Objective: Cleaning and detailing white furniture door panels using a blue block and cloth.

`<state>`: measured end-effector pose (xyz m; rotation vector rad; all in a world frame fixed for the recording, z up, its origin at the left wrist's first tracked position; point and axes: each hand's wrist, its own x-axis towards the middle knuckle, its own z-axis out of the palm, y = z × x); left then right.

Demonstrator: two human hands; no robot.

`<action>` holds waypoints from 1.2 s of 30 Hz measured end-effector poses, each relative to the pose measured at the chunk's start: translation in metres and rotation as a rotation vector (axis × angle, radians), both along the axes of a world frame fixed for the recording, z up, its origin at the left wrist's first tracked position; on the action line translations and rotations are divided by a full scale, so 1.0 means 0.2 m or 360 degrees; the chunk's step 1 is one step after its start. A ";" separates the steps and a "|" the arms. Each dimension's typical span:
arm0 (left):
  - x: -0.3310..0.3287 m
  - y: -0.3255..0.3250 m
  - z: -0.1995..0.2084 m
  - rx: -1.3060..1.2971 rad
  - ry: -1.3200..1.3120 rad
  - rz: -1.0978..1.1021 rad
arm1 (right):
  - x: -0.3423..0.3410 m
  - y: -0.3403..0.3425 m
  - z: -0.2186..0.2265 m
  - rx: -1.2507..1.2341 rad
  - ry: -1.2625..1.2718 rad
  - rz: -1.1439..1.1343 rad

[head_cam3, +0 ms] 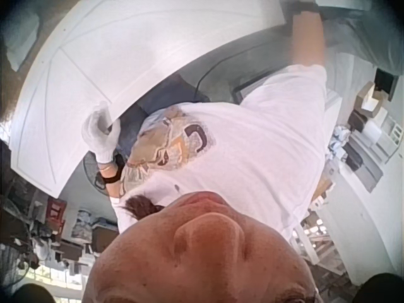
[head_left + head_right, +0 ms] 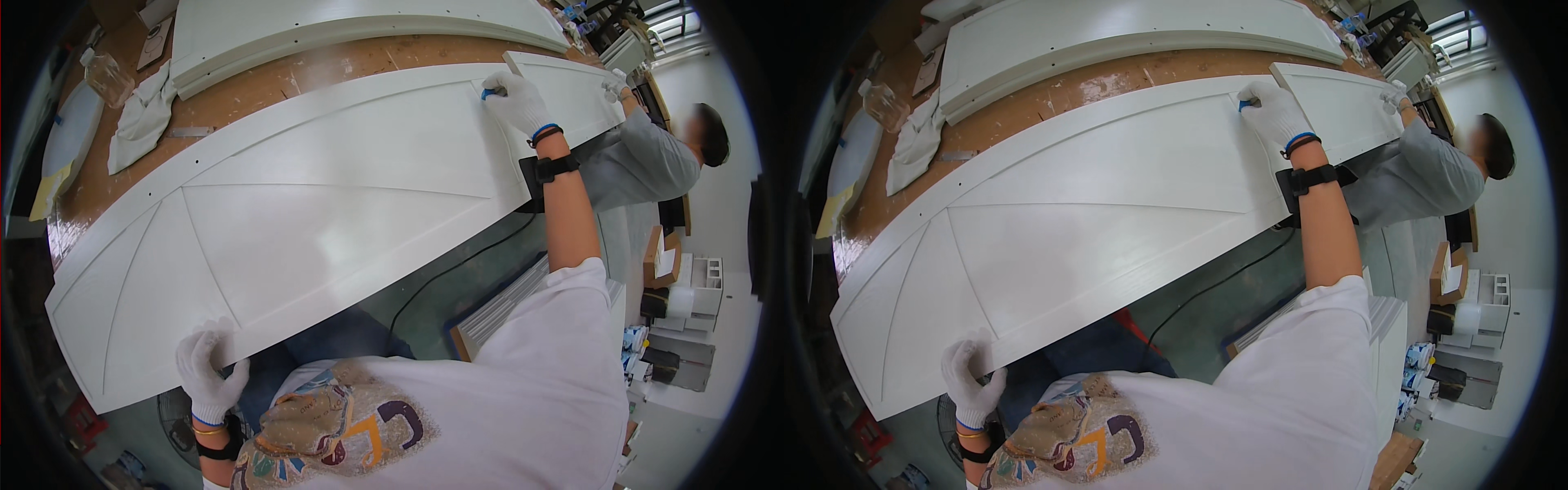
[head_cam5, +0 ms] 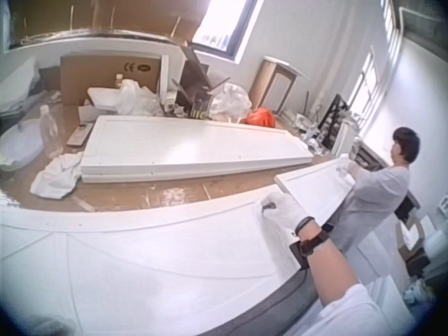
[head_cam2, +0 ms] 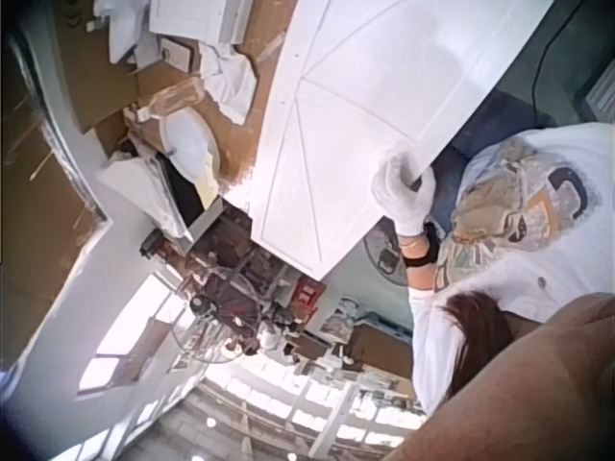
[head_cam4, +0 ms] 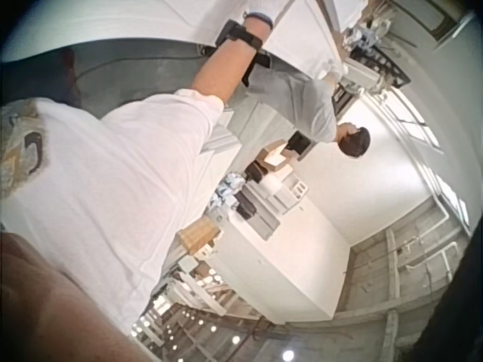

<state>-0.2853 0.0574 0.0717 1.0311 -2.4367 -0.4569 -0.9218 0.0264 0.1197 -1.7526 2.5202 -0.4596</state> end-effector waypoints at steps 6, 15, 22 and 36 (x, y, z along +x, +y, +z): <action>-0.01 0.01 0.01 -0.0023 -0.0028 0.0009 | -0.01 -0.07 -0.03 -0.0149 0.0163 0.0079; -0.02 0.02 0.02 -0.0033 -0.0051 0.0022 | 0.01 -0.02 0.01 -0.0002 0.0006 0.0056; -0.02 0.04 0.04 -0.0005 -0.0038 0.0029 | -0.03 -0.10 -0.02 -0.0135 0.0182 0.0145; -0.02 0.00 -0.01 -0.0075 0.0005 0.0044 | 0.00 0.09 0.02 -0.0039 0.0020 0.0094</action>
